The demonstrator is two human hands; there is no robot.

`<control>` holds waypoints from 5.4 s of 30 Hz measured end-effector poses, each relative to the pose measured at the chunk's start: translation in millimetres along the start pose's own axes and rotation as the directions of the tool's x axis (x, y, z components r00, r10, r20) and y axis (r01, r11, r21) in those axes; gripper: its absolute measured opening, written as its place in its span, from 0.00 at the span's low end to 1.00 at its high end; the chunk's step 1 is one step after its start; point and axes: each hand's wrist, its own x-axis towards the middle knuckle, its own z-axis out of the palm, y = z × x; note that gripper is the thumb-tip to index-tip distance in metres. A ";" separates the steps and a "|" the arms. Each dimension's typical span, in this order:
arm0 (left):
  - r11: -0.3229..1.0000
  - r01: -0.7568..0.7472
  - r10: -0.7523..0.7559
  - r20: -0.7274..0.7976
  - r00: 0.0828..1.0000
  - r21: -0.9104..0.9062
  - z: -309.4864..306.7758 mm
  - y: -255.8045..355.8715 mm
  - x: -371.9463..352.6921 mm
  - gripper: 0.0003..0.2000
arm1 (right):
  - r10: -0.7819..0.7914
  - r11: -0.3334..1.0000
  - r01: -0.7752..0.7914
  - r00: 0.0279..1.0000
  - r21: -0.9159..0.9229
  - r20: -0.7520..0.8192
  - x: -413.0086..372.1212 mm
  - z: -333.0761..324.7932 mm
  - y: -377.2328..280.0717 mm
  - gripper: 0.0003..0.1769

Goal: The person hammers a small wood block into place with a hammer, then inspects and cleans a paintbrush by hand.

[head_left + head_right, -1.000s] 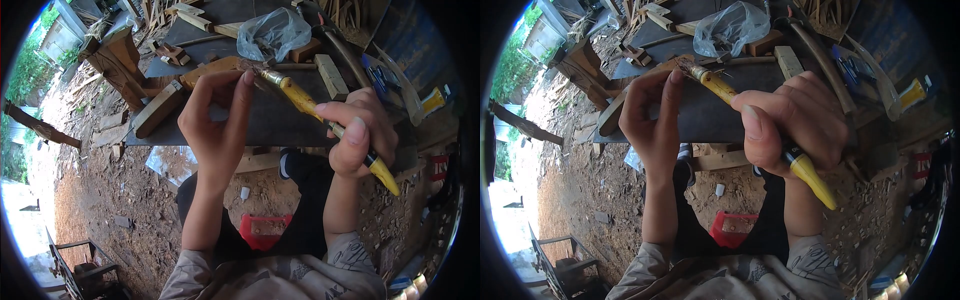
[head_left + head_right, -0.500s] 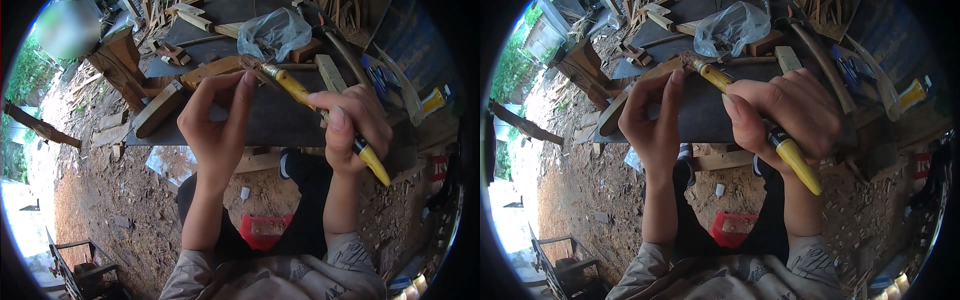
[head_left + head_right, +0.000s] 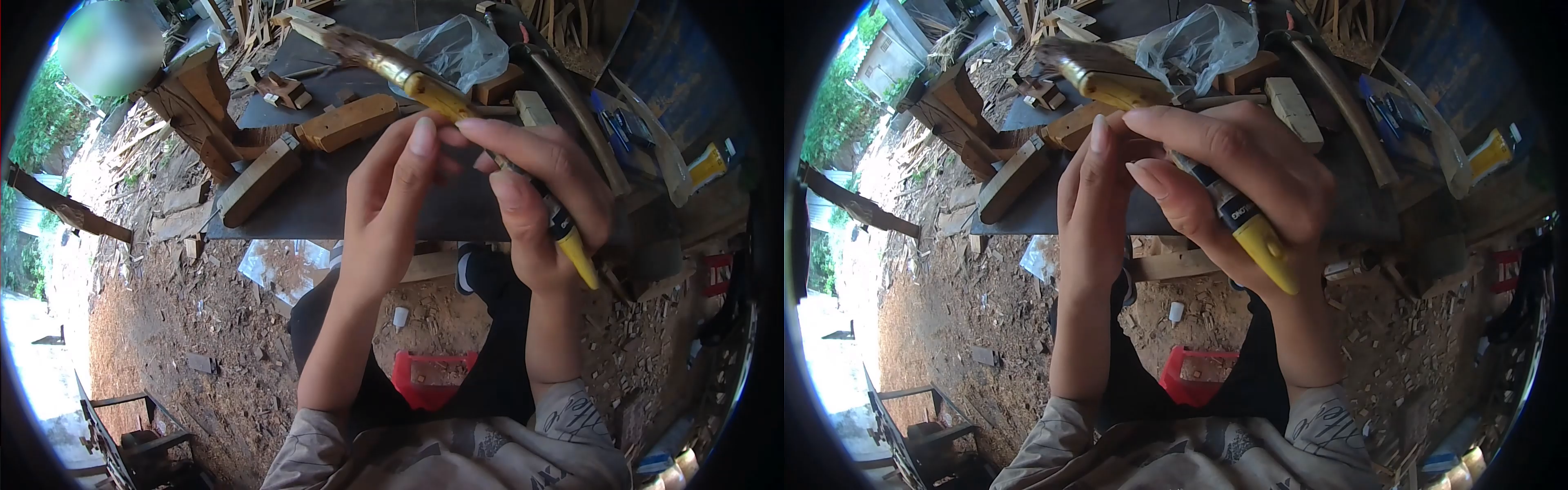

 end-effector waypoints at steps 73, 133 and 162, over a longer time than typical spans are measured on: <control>0.986 0.154 -0.145 -0.123 0.982 0.064 -1.1 20.0 -4.6 0.19 | 0.626 0.636 -0.662 0.743 0.395 0.237 -3.7 1.5 -17.9 0.10; 0.937 0.301 -0.303 0.012 0.953 -0.178 8.3 19.2 -8.4 0.20 | 0.594 0.102 -0.652 0.646 0.751 0.480 2.3 -6.9 -21.1 0.15; 1.000 -0.025 0.026 -0.271 0.962 0.008 -1.8 10.5 0.2 0.16 | 0.611 0.671 -0.685 0.728 0.284 0.310 2.3 -19.5 -13.4 0.10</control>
